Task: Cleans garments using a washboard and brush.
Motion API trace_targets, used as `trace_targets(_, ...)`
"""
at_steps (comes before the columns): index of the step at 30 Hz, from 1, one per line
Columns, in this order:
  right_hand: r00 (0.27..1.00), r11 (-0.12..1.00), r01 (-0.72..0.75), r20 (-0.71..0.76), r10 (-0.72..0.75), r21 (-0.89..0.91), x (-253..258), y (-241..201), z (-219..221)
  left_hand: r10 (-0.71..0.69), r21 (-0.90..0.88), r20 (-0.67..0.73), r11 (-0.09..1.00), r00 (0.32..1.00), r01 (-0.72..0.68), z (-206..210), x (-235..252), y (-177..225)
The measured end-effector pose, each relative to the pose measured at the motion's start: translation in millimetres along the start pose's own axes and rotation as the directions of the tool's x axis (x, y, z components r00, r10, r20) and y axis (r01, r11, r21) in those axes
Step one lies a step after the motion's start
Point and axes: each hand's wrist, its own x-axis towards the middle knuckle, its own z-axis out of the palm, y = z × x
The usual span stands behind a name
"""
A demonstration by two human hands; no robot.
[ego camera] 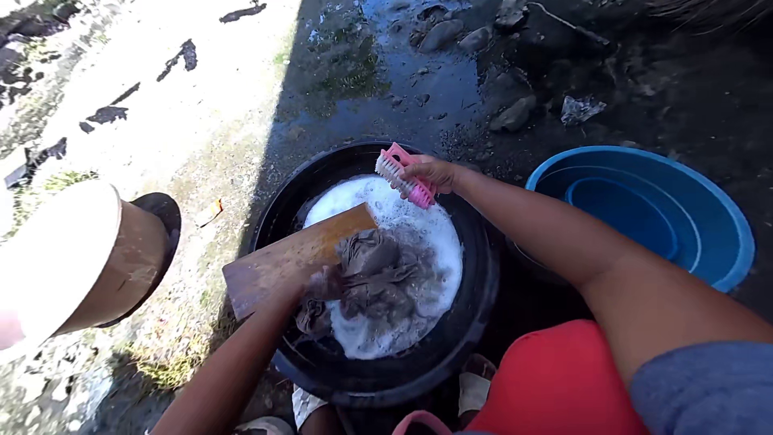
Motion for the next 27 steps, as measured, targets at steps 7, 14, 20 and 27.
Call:
trace_targets(7, 0.998, 0.995, -0.045, 0.034, 0.048, -0.088, 9.4, -1.1, 18.0, 0.163, -0.049, -0.326, 0.981, 0.931, -0.189, 74.0, 95.1, 113.4)
trace_targets(14, 0.990, 0.996, -0.060, 0.123, 0.068, -0.073, 5.5, 12.2, 13.7, -0.261, -0.248, -0.108, 0.941, 0.959, 0.228, 94.5, 128.5, 134.2)
trace_targets(20, 0.975, 0.993, -0.106, 0.192, 0.115, -0.054, -7.9, 20.1, 5.8, -0.172, -0.737, -0.433, 0.632, 0.885, -0.238, 7.0, 0.7, 116.7)
trace_targets(27, 0.960, 0.970, -0.229, 0.146, 0.238, -0.075, 9.3, 93.3, 42.2, -0.158, -0.619, -0.667, 0.661, 0.728, -0.424, -70.9, -151.7, 134.2)
